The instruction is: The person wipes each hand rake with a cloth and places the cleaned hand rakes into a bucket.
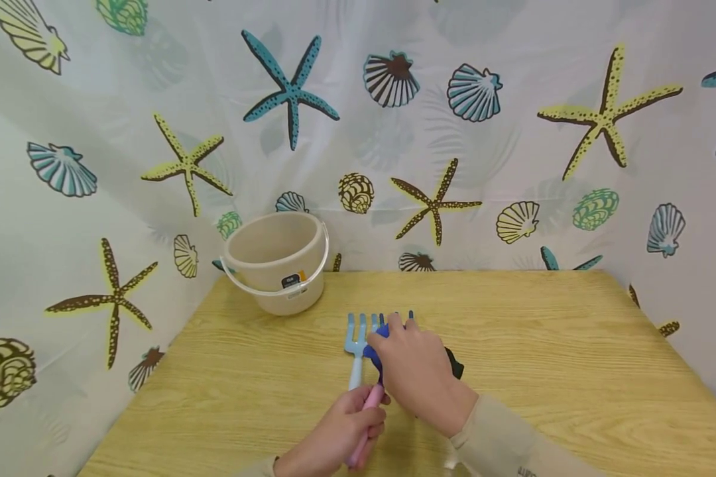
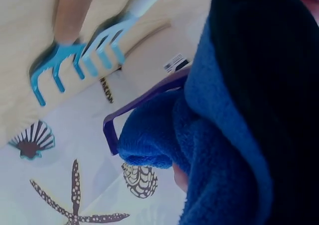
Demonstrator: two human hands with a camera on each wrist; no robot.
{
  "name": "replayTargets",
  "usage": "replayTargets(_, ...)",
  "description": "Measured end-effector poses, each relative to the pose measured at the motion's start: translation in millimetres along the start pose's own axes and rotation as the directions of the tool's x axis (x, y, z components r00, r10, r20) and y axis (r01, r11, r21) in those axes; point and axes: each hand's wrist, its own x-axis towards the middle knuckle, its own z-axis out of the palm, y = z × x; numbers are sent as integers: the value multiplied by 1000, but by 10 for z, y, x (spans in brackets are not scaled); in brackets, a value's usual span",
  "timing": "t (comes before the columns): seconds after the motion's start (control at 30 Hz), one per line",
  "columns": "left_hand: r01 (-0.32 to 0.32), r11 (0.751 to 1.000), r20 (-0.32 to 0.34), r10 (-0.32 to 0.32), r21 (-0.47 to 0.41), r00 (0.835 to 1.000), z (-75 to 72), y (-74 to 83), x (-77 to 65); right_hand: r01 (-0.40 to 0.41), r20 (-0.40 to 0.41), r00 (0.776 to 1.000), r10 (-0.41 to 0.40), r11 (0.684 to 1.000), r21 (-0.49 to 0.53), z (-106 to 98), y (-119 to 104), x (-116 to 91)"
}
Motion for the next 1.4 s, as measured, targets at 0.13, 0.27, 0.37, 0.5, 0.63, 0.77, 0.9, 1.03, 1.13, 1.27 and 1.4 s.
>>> replayTargets(0.13, 9, 1000, 13, -9, -14, 1000, -1, -21, 15, -14, -46, 999, 12, 999, -49, 86, 5, 88)
replayTargets(0.27, 12, 1000, -17, -12, -16, 1000, -31, -20, 34, -11, -28, 1000, 10, 999, -53, 96, 4, 124)
replayTargets(0.37, -1, 1000, -60, 0, -24, 998, -66, -1, 47, -2, 11, 1000, 2, 1000, -23, 54, -7, 115)
replayTargets(0.5, -14, 999, -95, 10, -34, 995, -113, 38, 60, 24, 40, 999, -24, 1000, 12, -20, -26, 63)
replayTargets(0.63, -16, 999, -124, 12, -29, 992, -154, 62, 74, 39, 56, 998, -42, 998, 52, -87, -39, -13)
replayTargets(0.77, -13, 999, -108, 8, -41, 994, -160, 56, 74, 35, 74, 996, -38, 998, 45, -77, -21, -60)
replayTargets(0.9, -2, 1000, -75, 0, -27, 997, -121, 19, 49, 26, 69, 997, -26, 1000, 1, -7, 22, -46)
replayTargets(1.03, 13, 1000, -46, -14, -27, 999, -85, -2, 30, 23, 60, 998, -21, 1000, -19, 23, 52, -15)
replayTargets(1.13, 2, 999, -60, -4, -41, 998, -74, -13, 34, 28, 70, 997, -28, 1000, -3, 4, 45, -18)
replayTargets(1.27, -32, 999, -138, 27, -36, 990, -102, -32, 70, 38, 96, 995, -41, 999, 34, -51, -9, -41)
replayTargets(1.4, -38, 999, -160, 32, -34, 987, -135, -25, 85, 45, 100, 994, -52, 997, 70, -95, -45, -60)
